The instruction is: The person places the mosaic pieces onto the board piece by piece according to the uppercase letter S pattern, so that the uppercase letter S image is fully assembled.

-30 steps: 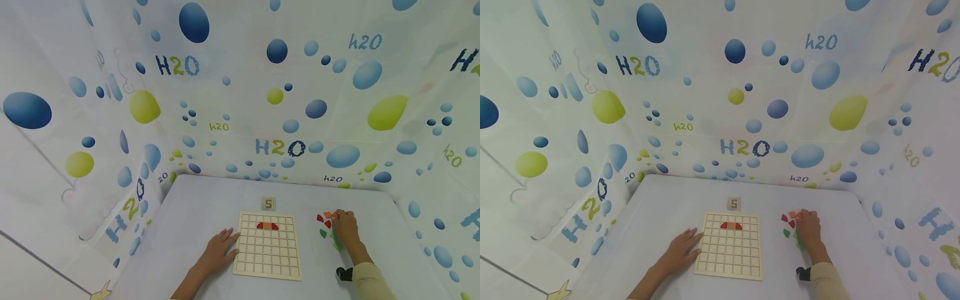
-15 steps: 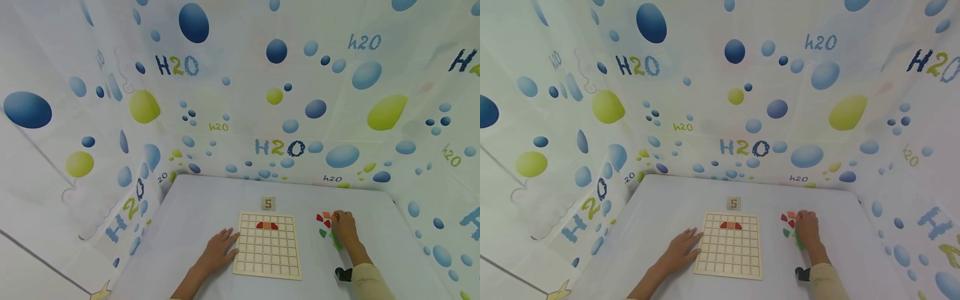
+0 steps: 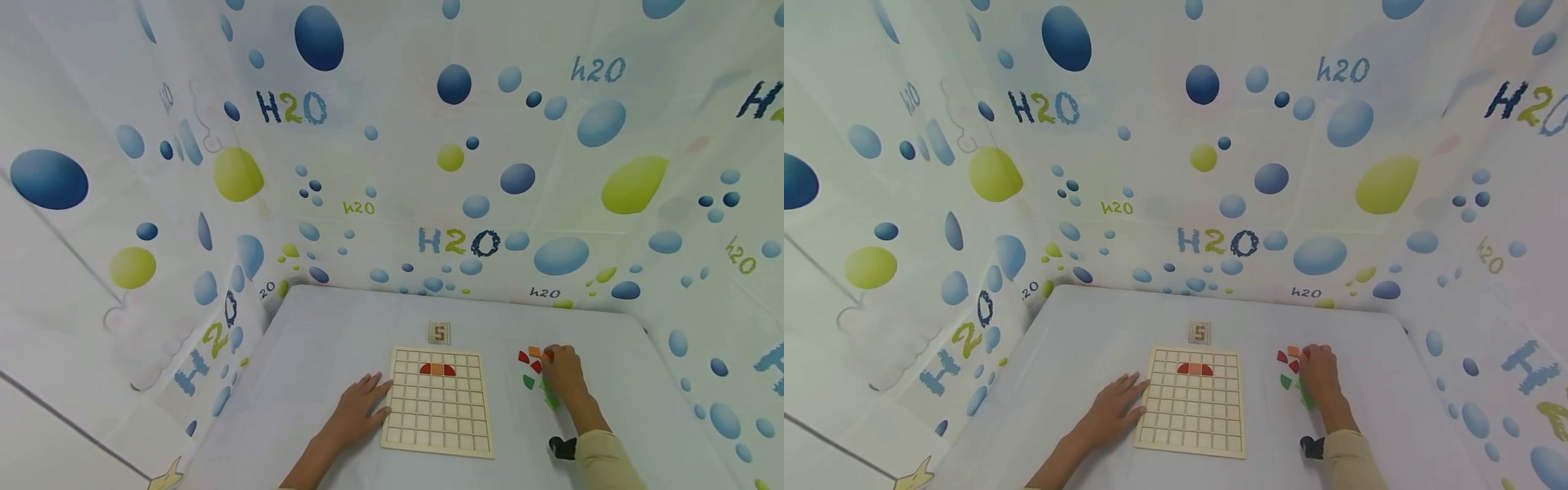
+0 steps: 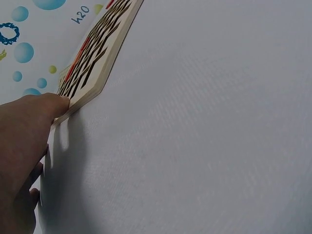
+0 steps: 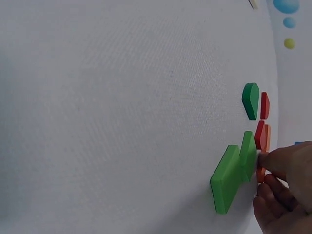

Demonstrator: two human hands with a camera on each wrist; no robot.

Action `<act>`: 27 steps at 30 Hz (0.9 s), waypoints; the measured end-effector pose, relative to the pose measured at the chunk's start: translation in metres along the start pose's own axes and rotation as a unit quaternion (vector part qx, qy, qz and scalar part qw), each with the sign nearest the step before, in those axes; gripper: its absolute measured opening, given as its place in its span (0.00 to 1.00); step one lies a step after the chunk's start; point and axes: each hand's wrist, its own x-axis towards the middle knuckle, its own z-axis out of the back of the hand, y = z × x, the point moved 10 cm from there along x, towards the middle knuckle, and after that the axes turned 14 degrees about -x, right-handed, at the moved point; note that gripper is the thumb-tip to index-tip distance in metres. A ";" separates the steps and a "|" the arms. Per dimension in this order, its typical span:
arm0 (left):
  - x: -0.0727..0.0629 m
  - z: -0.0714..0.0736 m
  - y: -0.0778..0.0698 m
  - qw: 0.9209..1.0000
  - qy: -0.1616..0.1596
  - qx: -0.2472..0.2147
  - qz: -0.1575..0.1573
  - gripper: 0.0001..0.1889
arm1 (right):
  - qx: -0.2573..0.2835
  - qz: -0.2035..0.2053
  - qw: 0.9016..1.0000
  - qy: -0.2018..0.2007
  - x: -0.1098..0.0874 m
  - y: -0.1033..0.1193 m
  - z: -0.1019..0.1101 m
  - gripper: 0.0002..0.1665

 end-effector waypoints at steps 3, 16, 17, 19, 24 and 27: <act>0.000 0.000 0.000 1.000 0.001 0.000 0.001 0.31 | 0.004 0.004 1.000 0.009 0.000 0.000 0.000 0.17; 0.002 0.000 0.001 1.000 -0.003 0.003 -0.007 0.30 | 0.026 0.020 0.999 0.024 -0.001 0.009 0.005 0.19; 0.002 0.000 0.001 1.000 -0.004 0.004 -0.007 0.30 | 0.029 0.017 0.999 0.027 0.000 0.011 0.005 0.19; 0.002 0.000 0.001 1.000 -0.004 0.005 -0.007 0.30 | 0.032 0.017 0.999 0.031 0.001 0.016 0.006 0.19; 0.002 -0.001 0.003 1.000 0.000 0.005 0.000 0.31 | 0.046 0.022 0.997 0.052 0.005 0.035 0.007 0.21; 0.002 -0.002 0.003 1.000 0.002 0.006 0.003 0.31 | 0.053 0.038 0.997 0.045 0.004 0.054 0.006 0.20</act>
